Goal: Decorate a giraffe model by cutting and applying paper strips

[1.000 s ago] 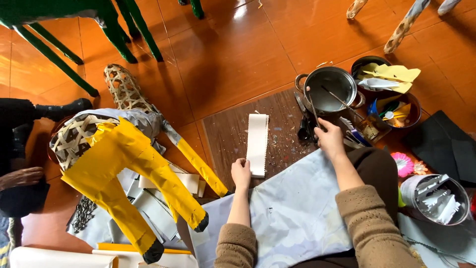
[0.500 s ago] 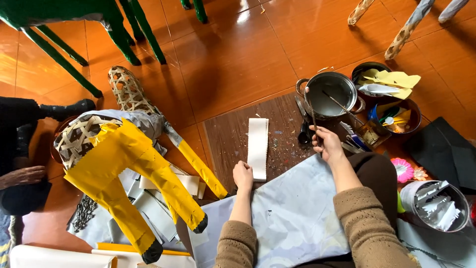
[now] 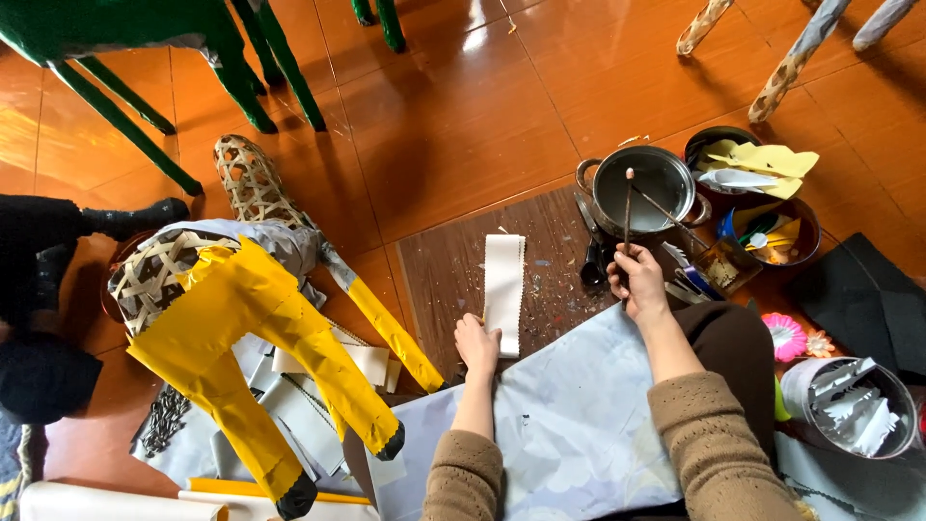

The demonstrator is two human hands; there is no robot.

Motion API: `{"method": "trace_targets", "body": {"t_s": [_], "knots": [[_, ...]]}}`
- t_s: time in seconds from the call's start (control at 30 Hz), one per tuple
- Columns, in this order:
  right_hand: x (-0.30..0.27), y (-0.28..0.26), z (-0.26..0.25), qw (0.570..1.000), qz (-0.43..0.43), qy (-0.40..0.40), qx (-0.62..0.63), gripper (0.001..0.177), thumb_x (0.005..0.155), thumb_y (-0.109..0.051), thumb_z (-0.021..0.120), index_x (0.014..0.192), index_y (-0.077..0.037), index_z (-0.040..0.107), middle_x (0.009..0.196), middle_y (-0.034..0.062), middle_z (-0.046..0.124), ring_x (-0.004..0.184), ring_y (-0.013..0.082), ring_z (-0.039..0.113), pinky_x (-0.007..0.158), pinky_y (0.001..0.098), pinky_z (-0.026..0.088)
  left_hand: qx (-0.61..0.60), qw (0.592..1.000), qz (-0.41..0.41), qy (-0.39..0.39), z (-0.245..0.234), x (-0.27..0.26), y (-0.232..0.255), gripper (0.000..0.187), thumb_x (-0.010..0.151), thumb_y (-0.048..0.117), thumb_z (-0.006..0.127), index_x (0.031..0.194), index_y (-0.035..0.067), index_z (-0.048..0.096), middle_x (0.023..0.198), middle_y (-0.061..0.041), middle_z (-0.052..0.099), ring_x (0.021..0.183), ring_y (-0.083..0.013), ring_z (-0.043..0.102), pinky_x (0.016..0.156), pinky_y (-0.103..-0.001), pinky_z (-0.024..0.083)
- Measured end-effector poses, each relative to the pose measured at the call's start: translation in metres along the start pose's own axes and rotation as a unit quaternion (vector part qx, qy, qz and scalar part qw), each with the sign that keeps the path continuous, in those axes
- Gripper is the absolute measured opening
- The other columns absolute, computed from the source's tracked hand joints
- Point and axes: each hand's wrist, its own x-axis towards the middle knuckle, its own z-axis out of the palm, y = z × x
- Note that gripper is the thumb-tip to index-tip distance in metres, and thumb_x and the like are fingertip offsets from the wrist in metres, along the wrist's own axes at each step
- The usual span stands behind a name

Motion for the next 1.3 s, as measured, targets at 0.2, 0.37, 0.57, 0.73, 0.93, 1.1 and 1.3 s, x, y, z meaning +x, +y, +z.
{"method": "trace_targets", "body": {"t_s": [0.2, 0.37, 0.57, 0.73, 0.93, 1.1, 1.3], "knots": [[0.009, 0.006, -0.005, 1.0, 0.004, -0.01, 0.004, 0.017, 0.094, -0.014, 0.06, 0.11, -0.018, 0.056, 0.065, 0.0136, 0.064, 0.044, 0.0155, 0.057, 0.028, 0.0155, 0.028, -0.05, 0.999, -0.002, -0.004, 0.005, 0.008, -0.004, 0.024, 0.077, 0.016, 0.074, 0.088, 0.01, 0.053, 0.091, -0.016, 0.059, 0.095, -0.0412, 0.062, 0.084, -0.051, 0.052], [0.001, 0.003, -0.001, 0.999, 0.006, -0.02, -0.029, 0.015, 0.096, -0.016, 0.056, 0.11, -0.019, 0.056, 0.065, 0.0102, 0.064, 0.045, 0.0116, 0.057, 0.031, 0.0133, 0.028, -0.141, 0.989, -0.027, 0.024, 0.003, 0.008, -0.01, 0.014, 0.084, 0.014, 0.062, 0.096, 0.007, 0.06, 0.088, -0.021, 0.065, 0.092, -0.0443, 0.065, 0.08, -0.053, 0.052], [0.001, 0.003, 0.0, 0.999, 0.019, -0.025, -0.029, 0.017, 0.097, -0.017, 0.055, 0.113, -0.018, 0.058, 0.066, 0.0103, 0.062, 0.047, 0.0125, 0.055, 0.032, 0.0142, 0.028, -0.213, 0.968, -0.122, 0.052, 0.016, 0.024, -0.033, 0.01, 0.08, 0.022, 0.065, 0.087, 0.017, 0.071, 0.083, -0.006, 0.072, 0.087, -0.0277, 0.071, 0.076, -0.039, 0.055], [-0.006, 0.005, 0.005, 0.993, 0.022, -0.045, -0.104, 0.021, 0.096, -0.018, 0.055, 0.114, -0.015, 0.063, 0.066, 0.0078, 0.06, 0.049, 0.0136, 0.056, 0.031, 0.0151, 0.03, -0.341, 0.921, -0.177, 0.061, 0.013, 0.02, -0.033, 0.019, 0.085, 0.024, 0.066, 0.09, 0.008, 0.073, 0.082, -0.013, 0.07, 0.082, -0.0257, 0.068, 0.07, -0.037, 0.052], [-0.035, 0.019, 0.056, 0.902, -0.028, -0.174, -0.394, 0.029, 0.088, -0.016, 0.059, 0.116, -0.013, 0.068, 0.062, 0.0148, 0.062, 0.057, 0.0265, 0.058, 0.049, 0.0318, 0.041, -0.48, 0.848, -0.225, 0.018, 0.0, 0.005, -0.021, 0.036, 0.083, 0.022, 0.075, 0.105, -0.005, 0.067, 0.094, -0.025, 0.065, 0.089, -0.0297, 0.063, 0.068, -0.041, 0.054], [-0.035, 0.048, 0.106, 0.68, -0.173, -0.292, -0.65, 0.038, 0.092, -0.015, 0.049, 0.127, -0.021, 0.063, 0.102, 0.0207, 0.071, 0.096, 0.0437, 0.067, 0.085, 0.0523, 0.054, -0.561, 0.788, -0.249, -0.044, -0.001, 0.002, -0.021, 0.047, 0.079, 0.015, 0.08, 0.114, -0.007, 0.059, 0.099, -0.022, 0.059, 0.09, -0.0303, 0.061, 0.068, -0.048, 0.055], [-0.008, 0.1, 0.143, 0.537, -0.315, -0.238, -0.745, 0.046, 0.09, -0.011, 0.047, 0.13, -0.03, 0.057, 0.081, 0.0117, 0.065, 0.07, 0.0344, 0.072, 0.061, 0.0458, 0.059, -0.591, 0.752, -0.272, -0.104, 0.055, 0.026, -0.052, 0.052, 0.071, -0.001, 0.076, 0.118, -0.004, 0.054, 0.095, -0.023, 0.061, 0.085, -0.035, 0.064, 0.065, -0.056, 0.056]]}}
